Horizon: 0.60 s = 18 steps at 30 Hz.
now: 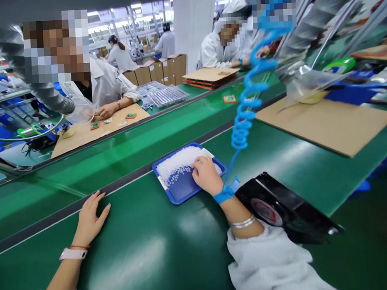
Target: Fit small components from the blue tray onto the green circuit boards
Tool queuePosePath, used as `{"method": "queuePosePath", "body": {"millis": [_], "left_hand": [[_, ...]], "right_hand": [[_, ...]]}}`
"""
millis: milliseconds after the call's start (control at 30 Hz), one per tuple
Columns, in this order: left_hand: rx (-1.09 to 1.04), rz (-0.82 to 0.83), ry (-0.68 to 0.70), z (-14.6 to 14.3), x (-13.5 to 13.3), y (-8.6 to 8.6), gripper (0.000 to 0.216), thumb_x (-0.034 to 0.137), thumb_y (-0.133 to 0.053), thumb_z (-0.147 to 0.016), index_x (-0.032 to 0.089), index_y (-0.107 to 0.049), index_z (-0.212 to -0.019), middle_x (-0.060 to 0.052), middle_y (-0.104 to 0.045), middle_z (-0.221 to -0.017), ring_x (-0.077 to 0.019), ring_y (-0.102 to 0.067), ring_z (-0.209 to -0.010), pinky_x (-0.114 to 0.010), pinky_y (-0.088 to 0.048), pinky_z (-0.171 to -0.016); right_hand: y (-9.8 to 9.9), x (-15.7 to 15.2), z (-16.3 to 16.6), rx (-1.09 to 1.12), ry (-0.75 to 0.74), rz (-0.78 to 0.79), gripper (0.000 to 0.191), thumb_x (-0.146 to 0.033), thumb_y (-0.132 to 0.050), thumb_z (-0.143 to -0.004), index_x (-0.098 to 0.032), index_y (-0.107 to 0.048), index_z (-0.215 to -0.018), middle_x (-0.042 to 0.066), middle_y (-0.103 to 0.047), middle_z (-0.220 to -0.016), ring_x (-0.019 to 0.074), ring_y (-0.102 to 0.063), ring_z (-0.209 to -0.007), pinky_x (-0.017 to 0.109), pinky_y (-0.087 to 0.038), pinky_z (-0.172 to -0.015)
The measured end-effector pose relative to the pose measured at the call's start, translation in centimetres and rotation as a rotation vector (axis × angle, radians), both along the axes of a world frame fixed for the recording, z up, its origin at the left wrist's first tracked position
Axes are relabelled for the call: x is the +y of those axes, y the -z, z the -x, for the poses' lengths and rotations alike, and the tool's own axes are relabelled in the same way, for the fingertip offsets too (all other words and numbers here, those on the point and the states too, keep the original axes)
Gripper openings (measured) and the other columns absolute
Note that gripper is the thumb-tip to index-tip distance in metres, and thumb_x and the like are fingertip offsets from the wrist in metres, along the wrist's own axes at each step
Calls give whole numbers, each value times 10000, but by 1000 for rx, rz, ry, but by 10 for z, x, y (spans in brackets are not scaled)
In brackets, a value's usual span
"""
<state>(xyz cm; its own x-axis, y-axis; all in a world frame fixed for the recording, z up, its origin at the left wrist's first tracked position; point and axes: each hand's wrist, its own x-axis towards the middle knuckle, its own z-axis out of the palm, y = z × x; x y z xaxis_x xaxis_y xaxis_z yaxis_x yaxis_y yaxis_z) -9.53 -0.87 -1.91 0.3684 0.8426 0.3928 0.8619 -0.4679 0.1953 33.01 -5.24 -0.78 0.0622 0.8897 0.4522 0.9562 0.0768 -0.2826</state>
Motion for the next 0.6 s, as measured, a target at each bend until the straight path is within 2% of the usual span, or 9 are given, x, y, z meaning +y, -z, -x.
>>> {"method": "queuePosePath", "body": {"millis": [367, 600], "left_hand": [[27, 13, 41, 0, 3, -8, 482, 483, -416, -852, 140, -503, -1179, -165, -483, -1286, -294, -436, -1196, -471, -337, -1020], [11, 41, 23, -3, 1, -12, 459, 469, -442, -841, 164, -500, -1179, -147, -477, -1294, -293, -427, -1203, -478, -320, -1028]], "right_hand": [[-2, -1, 0, 81, -21, 50, 229, -62, -459, -690, -162, -660, -737, 109, -547, -938, 253, -475, -928, 426, -379, -879], [3, 0, -5, 112, -17, 53, 283, -65, -449, -699, -166, -679, -830, 106, -538, -920, 264, -471, -933, 450, -352, -883]]}}
